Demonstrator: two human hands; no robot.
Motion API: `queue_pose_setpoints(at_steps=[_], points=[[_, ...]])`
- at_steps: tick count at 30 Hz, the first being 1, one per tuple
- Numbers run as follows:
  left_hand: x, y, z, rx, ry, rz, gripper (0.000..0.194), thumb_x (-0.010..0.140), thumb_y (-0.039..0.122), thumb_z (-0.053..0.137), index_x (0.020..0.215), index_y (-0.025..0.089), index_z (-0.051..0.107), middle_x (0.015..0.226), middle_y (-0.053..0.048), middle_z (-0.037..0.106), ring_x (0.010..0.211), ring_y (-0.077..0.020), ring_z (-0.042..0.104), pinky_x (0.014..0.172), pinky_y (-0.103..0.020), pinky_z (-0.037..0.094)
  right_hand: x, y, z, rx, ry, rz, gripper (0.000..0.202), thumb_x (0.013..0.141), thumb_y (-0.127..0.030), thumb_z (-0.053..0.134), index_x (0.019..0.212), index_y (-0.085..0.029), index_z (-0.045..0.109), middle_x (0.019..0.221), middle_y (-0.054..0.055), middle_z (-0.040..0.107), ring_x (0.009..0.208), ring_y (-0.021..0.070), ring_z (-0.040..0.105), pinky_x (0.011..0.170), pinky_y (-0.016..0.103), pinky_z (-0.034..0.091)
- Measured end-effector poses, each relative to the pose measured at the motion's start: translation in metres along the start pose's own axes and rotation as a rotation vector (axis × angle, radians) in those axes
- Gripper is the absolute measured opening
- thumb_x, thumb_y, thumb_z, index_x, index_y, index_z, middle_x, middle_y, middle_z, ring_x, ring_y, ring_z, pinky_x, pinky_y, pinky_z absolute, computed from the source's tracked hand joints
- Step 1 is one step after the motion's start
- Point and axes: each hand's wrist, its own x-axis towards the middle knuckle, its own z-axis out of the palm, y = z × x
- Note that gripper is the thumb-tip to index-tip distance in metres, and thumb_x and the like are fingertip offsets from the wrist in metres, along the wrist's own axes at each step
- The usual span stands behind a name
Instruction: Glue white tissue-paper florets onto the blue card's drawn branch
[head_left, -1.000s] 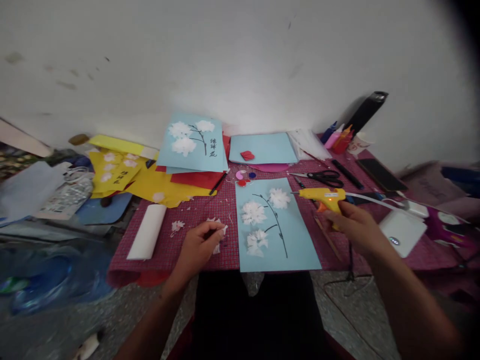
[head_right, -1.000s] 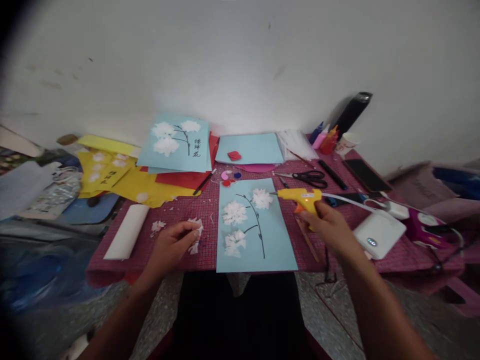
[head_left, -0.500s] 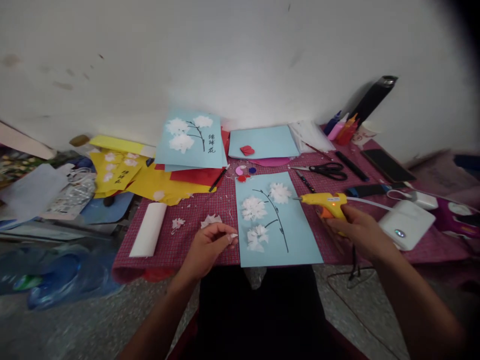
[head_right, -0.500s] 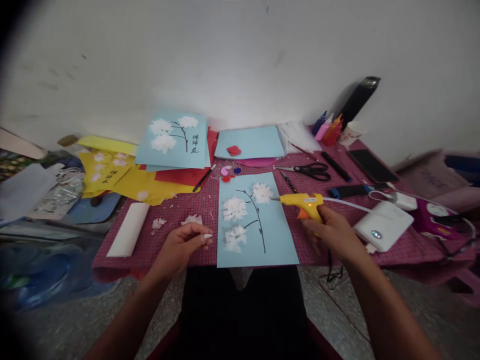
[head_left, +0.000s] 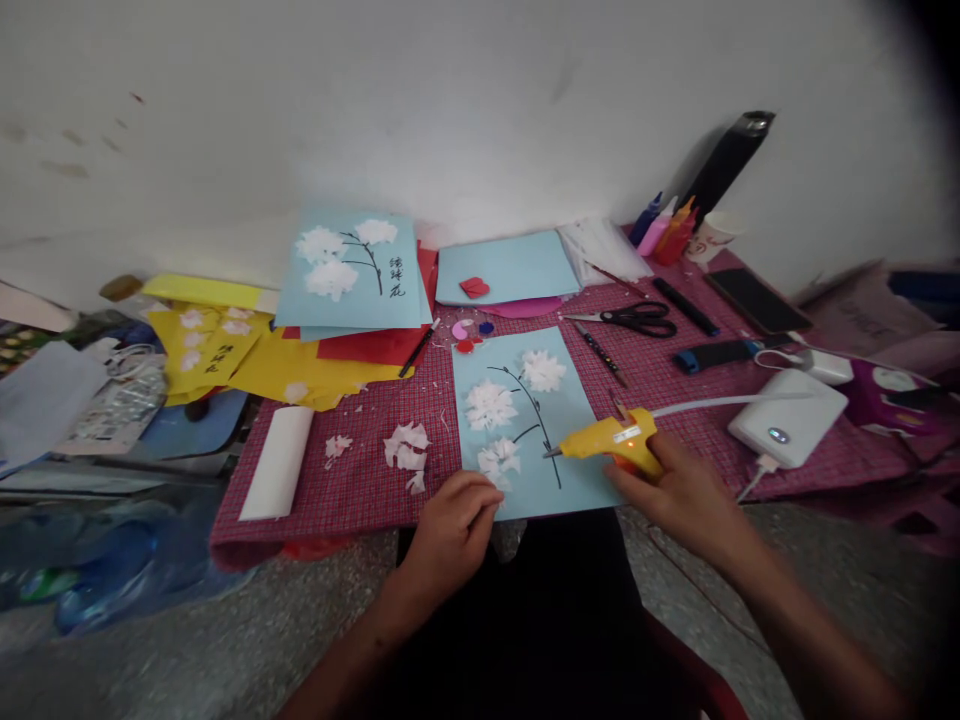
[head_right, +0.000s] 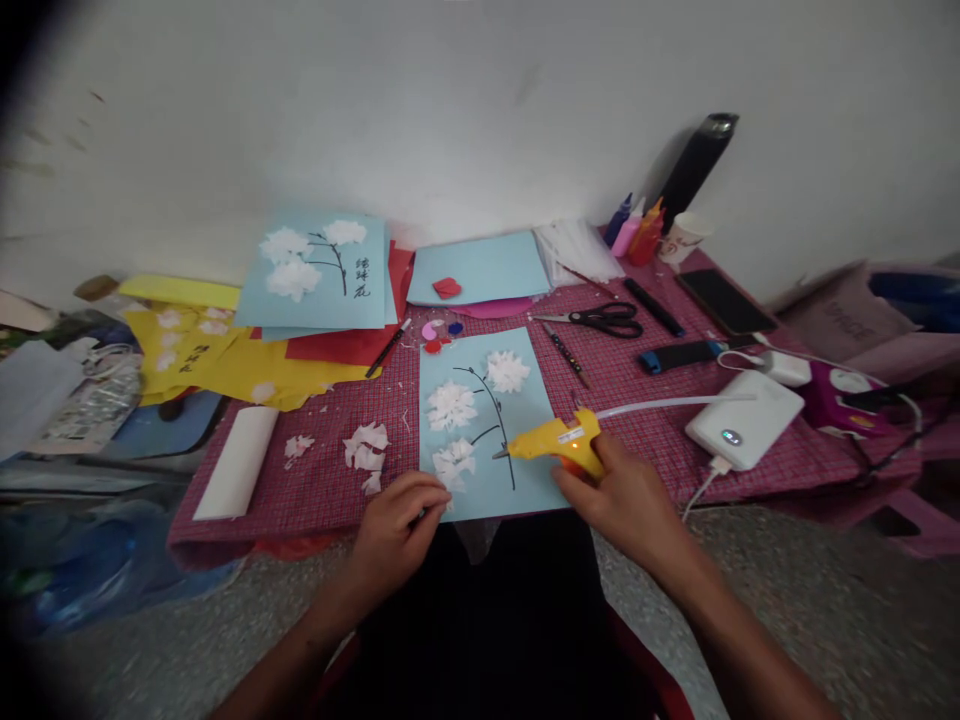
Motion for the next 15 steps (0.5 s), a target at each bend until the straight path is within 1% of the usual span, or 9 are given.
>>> queue_pose_setpoints(at_steps=[3, 5, 7, 9, 12, 15], points=[[-0.007, 0.001, 0.003, -0.002, -0.018, 0.017, 0.019, 0.097, 0.010, 0.055, 0.100, 0.020, 0.071, 0.098, -0.007, 0.071, 0.092, -0.0177, 0.068, 0.082, -0.031, 0.058, -0.015, -0.006, 0.010, -0.037, -0.035, -0.112, 0.030, 0.083, -0.053, 0.062, 0.081, -0.026, 0.051, 0.075, 0.005, 0.066, 0.064, 0.0233, 0.063, 0.057, 0.033, 0.040], [-0.013, 0.002, 0.004, -0.013, -0.033, 0.053, 0.021, 0.096, 0.009, 0.054, 0.103, 0.020, 0.071, 0.099, -0.007, 0.071, 0.092, -0.0172, 0.068, 0.081, -0.029, 0.059, -0.020, -0.010, 0.017, -0.096, -0.035, -0.195, 0.026, 0.086, -0.049, 0.059, 0.085, -0.025, 0.051, 0.079, 0.007, 0.067, 0.070, 0.0253, 0.065, 0.061, 0.034, 0.042], [-0.017, 0.002, 0.006, -0.018, -0.052, 0.091, 0.023, 0.096, 0.007, 0.054, 0.106, 0.019, 0.070, 0.100, -0.008, 0.071, 0.092, -0.0166, 0.068, 0.082, -0.028, 0.059, -0.022, -0.012, 0.022, -0.159, -0.025, -0.241, 0.022, 0.089, -0.045, 0.057, 0.087, -0.024, 0.051, 0.079, 0.007, 0.067, 0.072, 0.0270, 0.066, 0.063, 0.035, 0.042], [-0.018, 0.002, 0.006, -0.001, -0.067, 0.119, 0.024, 0.096, 0.006, 0.053, 0.108, 0.019, 0.069, 0.101, -0.008, 0.071, 0.093, -0.0165, 0.069, 0.083, -0.027, 0.059, -0.021, -0.013, 0.025, -0.205, -0.008, -0.245, 0.021, 0.089, -0.044, 0.057, 0.088, -0.024, 0.051, 0.079, 0.008, 0.067, 0.074, 0.0282, 0.067, 0.063, 0.036, 0.042], [-0.017, 0.002, 0.007, 0.079, -0.077, 0.151, 0.024, 0.096, 0.008, 0.050, 0.109, 0.017, 0.069, 0.103, -0.009, 0.071, 0.093, -0.0177, 0.069, 0.082, -0.028, 0.060, -0.019, -0.012, 0.026, -0.235, 0.007, -0.239, 0.022, 0.090, -0.044, 0.057, 0.092, -0.023, 0.052, 0.082, 0.009, 0.069, 0.076, 0.0289, 0.069, 0.063, 0.036, 0.044], [-0.015, 0.002, 0.011, 0.170, -0.085, 0.183, 0.024, 0.099, 0.012, 0.047, 0.105, 0.017, 0.070, 0.101, -0.009, 0.073, 0.089, -0.0184, 0.070, 0.077, -0.028, 0.060, -0.018, -0.010, 0.025, -0.253, 0.005, -0.251, 0.022, 0.091, -0.044, 0.057, 0.092, -0.023, 0.052, 0.083, 0.010, 0.070, 0.077, 0.0297, 0.070, 0.064, 0.037, 0.044]])
